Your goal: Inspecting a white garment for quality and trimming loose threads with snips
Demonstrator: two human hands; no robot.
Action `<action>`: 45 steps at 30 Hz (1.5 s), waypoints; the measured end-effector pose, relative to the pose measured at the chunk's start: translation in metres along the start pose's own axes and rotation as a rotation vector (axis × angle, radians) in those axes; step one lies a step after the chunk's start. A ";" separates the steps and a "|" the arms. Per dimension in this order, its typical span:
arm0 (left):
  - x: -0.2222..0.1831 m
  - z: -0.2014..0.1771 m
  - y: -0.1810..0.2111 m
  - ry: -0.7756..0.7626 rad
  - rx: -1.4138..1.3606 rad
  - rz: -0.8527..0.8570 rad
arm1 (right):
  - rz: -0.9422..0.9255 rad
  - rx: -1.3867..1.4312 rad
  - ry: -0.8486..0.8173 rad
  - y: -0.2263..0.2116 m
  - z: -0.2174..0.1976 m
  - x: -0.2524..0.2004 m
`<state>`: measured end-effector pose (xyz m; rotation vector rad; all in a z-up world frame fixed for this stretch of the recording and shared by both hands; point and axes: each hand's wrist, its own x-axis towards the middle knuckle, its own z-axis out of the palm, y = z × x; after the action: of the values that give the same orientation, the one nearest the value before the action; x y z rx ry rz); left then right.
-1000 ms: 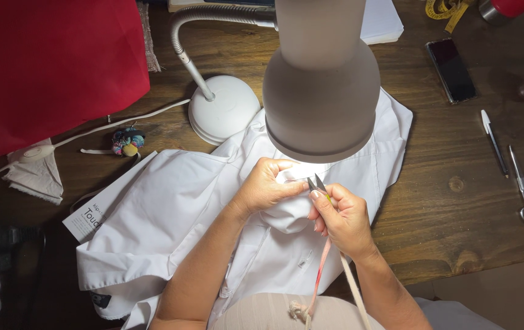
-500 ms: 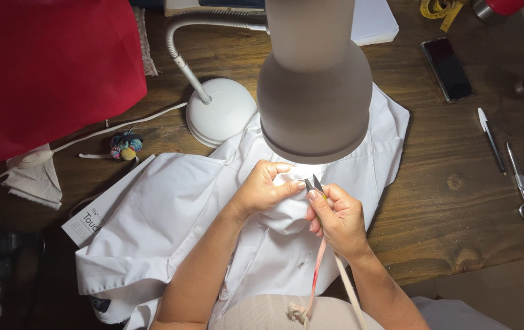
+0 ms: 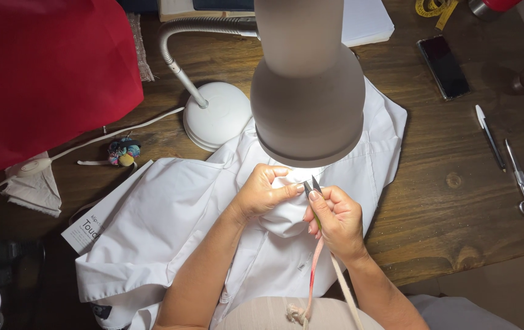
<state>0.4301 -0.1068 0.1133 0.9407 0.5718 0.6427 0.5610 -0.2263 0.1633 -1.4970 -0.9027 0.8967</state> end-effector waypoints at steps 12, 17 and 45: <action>-0.004 0.000 -0.007 -0.009 -0.035 0.011 | 0.014 0.008 -0.062 -0.004 -0.008 0.004; -0.009 0.009 -0.002 -0.002 0.049 0.068 | 0.012 -0.032 -0.054 0.001 -0.009 0.002; -0.013 0.001 0.017 -0.141 0.298 0.295 | 0.064 -0.007 -0.145 -0.008 -0.015 0.000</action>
<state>0.4177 -0.1098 0.1306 1.3559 0.4114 0.7595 0.5740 -0.2314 0.1726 -1.4884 -0.9684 1.0606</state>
